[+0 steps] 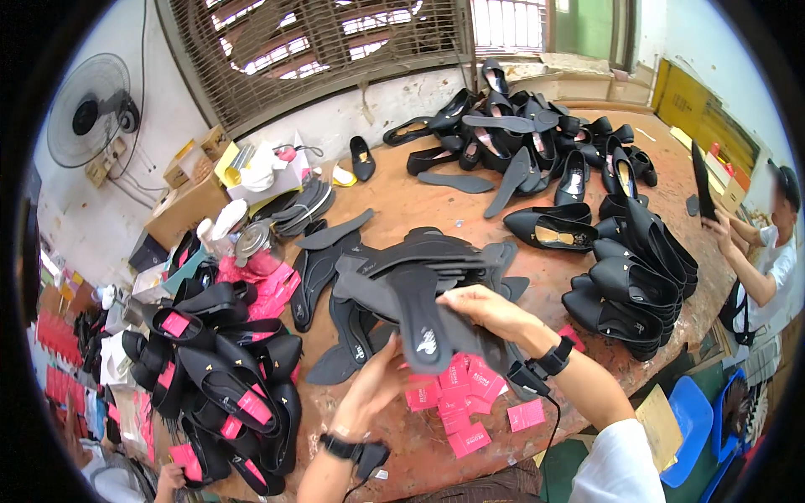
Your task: The person inserts black insoles into black flat shoes on a wooden table. They pick up a shoe, place an insole inside, and press it down to fit, repeating this process for multiple pairs. The workspace is cluttered with loose insoles and pink packaging papers.
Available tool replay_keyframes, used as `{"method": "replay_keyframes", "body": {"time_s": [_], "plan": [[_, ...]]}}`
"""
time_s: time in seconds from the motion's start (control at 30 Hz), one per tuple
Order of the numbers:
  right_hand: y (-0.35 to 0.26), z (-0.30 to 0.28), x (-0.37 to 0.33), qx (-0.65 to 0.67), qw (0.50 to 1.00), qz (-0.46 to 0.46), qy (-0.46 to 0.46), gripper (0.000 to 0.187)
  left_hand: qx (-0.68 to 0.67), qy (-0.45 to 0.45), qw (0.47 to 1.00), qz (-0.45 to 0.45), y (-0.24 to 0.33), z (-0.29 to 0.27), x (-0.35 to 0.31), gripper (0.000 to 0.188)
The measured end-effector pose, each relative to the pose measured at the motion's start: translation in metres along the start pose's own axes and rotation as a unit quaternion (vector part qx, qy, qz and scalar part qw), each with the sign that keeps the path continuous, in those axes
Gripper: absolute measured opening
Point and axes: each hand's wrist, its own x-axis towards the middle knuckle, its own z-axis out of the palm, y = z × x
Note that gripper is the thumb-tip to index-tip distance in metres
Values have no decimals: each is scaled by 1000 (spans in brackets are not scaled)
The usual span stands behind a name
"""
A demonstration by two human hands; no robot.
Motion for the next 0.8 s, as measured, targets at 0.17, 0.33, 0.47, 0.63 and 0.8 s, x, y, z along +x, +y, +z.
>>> {"method": "replay_keyframes", "body": {"time_s": [0.17, 0.33, 0.47, 0.63, 0.8], "plan": [[-15, 34, 0, -329, 924, -196, -13, 25, -133, -24, 990, 46, -17, -7, 37, 32], [-20, -34, 2, 17, 975, -207, 84, 16, -153, 27, 988, 7, -20, -16, -6, 35], [-19, -4, 8, -18, 950, -248, 191, 20, -148, 70, 986, -28, -54, -52, -90, 66], [2, 84, 84, -242, 859, -367, 261, 21, -165, 116, 979, -19, -88, -57, -166, 64], [7, 136, 116, -536, 775, -323, 90, 13, 164, 95, 979, -73, -106, -93, -162, 59]]}}
